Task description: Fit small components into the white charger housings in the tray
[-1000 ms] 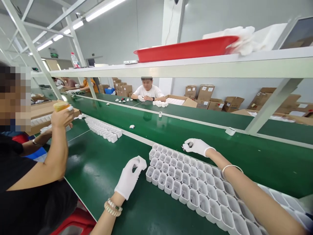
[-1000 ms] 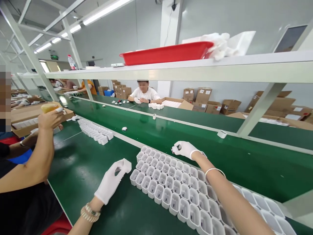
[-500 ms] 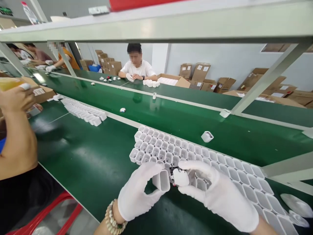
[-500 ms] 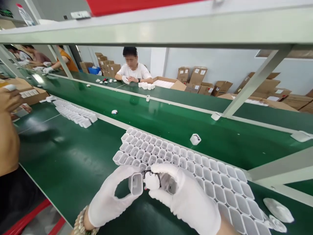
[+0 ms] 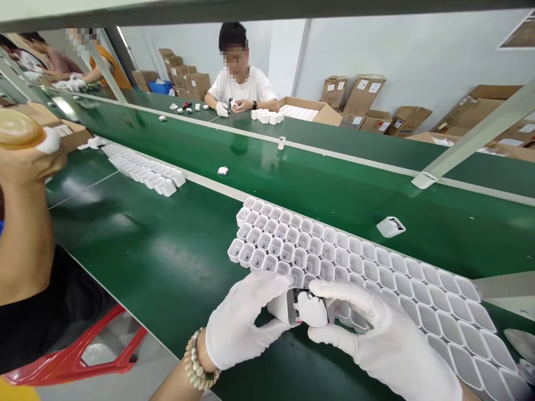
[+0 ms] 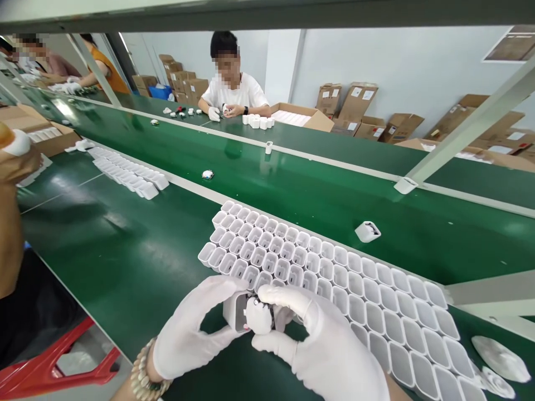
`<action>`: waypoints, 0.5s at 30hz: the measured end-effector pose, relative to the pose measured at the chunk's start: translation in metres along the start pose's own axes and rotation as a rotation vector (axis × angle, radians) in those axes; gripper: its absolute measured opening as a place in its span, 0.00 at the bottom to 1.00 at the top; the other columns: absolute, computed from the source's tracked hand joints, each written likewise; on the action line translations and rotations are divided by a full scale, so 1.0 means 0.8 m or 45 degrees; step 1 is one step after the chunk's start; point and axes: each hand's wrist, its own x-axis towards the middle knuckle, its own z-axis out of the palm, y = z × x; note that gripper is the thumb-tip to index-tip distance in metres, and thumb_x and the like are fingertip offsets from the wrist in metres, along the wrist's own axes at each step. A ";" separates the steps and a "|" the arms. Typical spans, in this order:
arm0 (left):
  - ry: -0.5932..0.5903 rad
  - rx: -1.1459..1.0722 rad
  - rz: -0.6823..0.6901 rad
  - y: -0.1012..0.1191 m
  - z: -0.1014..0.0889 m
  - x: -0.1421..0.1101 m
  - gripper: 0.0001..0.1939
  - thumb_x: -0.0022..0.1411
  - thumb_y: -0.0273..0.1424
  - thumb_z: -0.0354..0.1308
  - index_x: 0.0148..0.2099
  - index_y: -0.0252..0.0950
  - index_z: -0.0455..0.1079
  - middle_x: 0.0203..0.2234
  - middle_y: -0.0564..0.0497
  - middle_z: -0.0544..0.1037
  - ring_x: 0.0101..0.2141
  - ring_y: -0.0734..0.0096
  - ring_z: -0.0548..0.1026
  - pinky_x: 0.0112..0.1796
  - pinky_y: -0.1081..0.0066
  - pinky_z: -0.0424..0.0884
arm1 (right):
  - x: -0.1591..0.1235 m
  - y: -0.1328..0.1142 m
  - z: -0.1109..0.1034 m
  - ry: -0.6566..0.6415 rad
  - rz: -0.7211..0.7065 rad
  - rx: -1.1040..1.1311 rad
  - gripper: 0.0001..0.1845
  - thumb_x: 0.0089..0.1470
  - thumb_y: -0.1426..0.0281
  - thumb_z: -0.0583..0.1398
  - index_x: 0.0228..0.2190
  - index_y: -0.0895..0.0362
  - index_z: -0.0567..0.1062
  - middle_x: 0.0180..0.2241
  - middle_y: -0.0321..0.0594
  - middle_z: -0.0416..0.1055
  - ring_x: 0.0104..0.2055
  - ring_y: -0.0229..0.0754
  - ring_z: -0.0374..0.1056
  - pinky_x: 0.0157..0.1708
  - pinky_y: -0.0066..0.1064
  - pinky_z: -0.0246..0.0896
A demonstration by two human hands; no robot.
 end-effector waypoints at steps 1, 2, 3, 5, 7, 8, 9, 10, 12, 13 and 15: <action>-0.011 0.000 -0.007 0.000 0.000 0.000 0.29 0.60 0.20 0.60 0.60 0.44 0.58 0.37 0.50 0.82 0.43 0.62 0.80 0.44 0.64 0.77 | 0.000 -0.001 -0.001 0.004 0.017 -0.009 0.20 0.45 0.62 0.68 0.43 0.44 0.80 0.33 0.33 0.79 0.34 0.43 0.75 0.36 0.31 0.76; -0.014 0.002 -0.010 0.000 -0.001 0.000 0.29 0.60 0.20 0.60 0.60 0.44 0.58 0.36 0.51 0.81 0.42 0.62 0.80 0.44 0.64 0.77 | 0.001 -0.002 -0.001 0.004 0.028 -0.022 0.20 0.45 0.62 0.68 0.43 0.44 0.80 0.33 0.33 0.79 0.34 0.43 0.75 0.36 0.31 0.76; -0.013 -0.001 -0.010 0.000 -0.001 0.000 0.29 0.60 0.20 0.60 0.60 0.44 0.58 0.35 0.51 0.81 0.41 0.63 0.80 0.44 0.64 0.76 | 0.001 -0.004 -0.002 0.002 0.034 -0.037 0.19 0.45 0.62 0.68 0.43 0.44 0.80 0.33 0.33 0.79 0.34 0.44 0.75 0.35 0.31 0.76; -0.020 -0.021 -0.012 0.000 -0.001 0.001 0.29 0.59 0.19 0.60 0.59 0.45 0.58 0.32 0.54 0.81 0.37 0.65 0.80 0.45 0.63 0.76 | 0.000 -0.005 -0.003 -0.008 0.052 -0.074 0.19 0.44 0.62 0.68 0.42 0.44 0.80 0.33 0.33 0.79 0.34 0.44 0.76 0.35 0.31 0.76; -0.046 -0.058 -0.014 0.001 -0.002 0.004 0.30 0.58 0.18 0.60 0.58 0.45 0.59 0.28 0.57 0.79 0.30 0.69 0.78 0.44 0.64 0.76 | -0.001 -0.006 -0.003 -0.014 0.086 -0.112 0.19 0.44 0.62 0.68 0.41 0.44 0.80 0.32 0.32 0.80 0.33 0.43 0.76 0.34 0.29 0.76; -0.060 -0.074 -0.018 0.001 -0.002 0.004 0.30 0.58 0.18 0.60 0.58 0.45 0.59 0.26 0.58 0.78 0.28 0.70 0.77 0.43 0.65 0.76 | -0.001 -0.007 -0.003 -0.010 0.106 -0.133 0.19 0.44 0.61 0.68 0.41 0.43 0.80 0.32 0.31 0.80 0.33 0.43 0.76 0.33 0.28 0.76; -0.071 -0.084 -0.027 0.001 -0.002 0.005 0.29 0.57 0.17 0.61 0.57 0.45 0.61 0.24 0.59 0.76 0.26 0.71 0.75 0.41 0.66 0.76 | -0.002 -0.007 -0.002 -0.002 0.130 -0.153 0.19 0.44 0.61 0.68 0.41 0.42 0.80 0.31 0.31 0.80 0.33 0.43 0.76 0.32 0.27 0.76; -0.078 -0.091 -0.038 0.001 -0.002 0.005 0.29 0.57 0.17 0.61 0.57 0.45 0.61 0.24 0.60 0.75 0.25 0.72 0.74 0.41 0.66 0.76 | -0.003 -0.008 -0.001 0.007 0.148 -0.167 0.18 0.44 0.60 0.67 0.41 0.42 0.80 0.31 0.30 0.79 0.32 0.42 0.76 0.31 0.26 0.75; -0.084 -0.107 -0.069 0.001 -0.003 0.005 0.29 0.57 0.17 0.60 0.57 0.46 0.62 0.23 0.60 0.75 0.24 0.72 0.73 0.40 0.67 0.75 | -0.003 -0.011 0.000 0.015 0.177 -0.182 0.18 0.44 0.60 0.67 0.40 0.42 0.80 0.30 0.30 0.79 0.32 0.42 0.77 0.29 0.25 0.75; -0.088 -0.117 -0.080 0.001 -0.003 0.005 0.30 0.57 0.16 0.60 0.57 0.46 0.62 0.23 0.60 0.74 0.23 0.73 0.73 0.40 0.67 0.75 | -0.003 -0.012 0.001 0.012 0.189 -0.185 0.17 0.44 0.60 0.67 0.40 0.42 0.80 0.30 0.30 0.79 0.32 0.42 0.76 0.29 0.24 0.75; -0.101 -0.132 -0.086 0.001 -0.003 0.005 0.31 0.57 0.16 0.59 0.58 0.47 0.60 0.22 0.61 0.73 0.22 0.73 0.72 0.40 0.66 0.75 | -0.003 -0.013 0.002 0.002 0.205 -0.183 0.17 0.45 0.60 0.66 0.40 0.42 0.80 0.30 0.30 0.79 0.31 0.41 0.76 0.28 0.24 0.74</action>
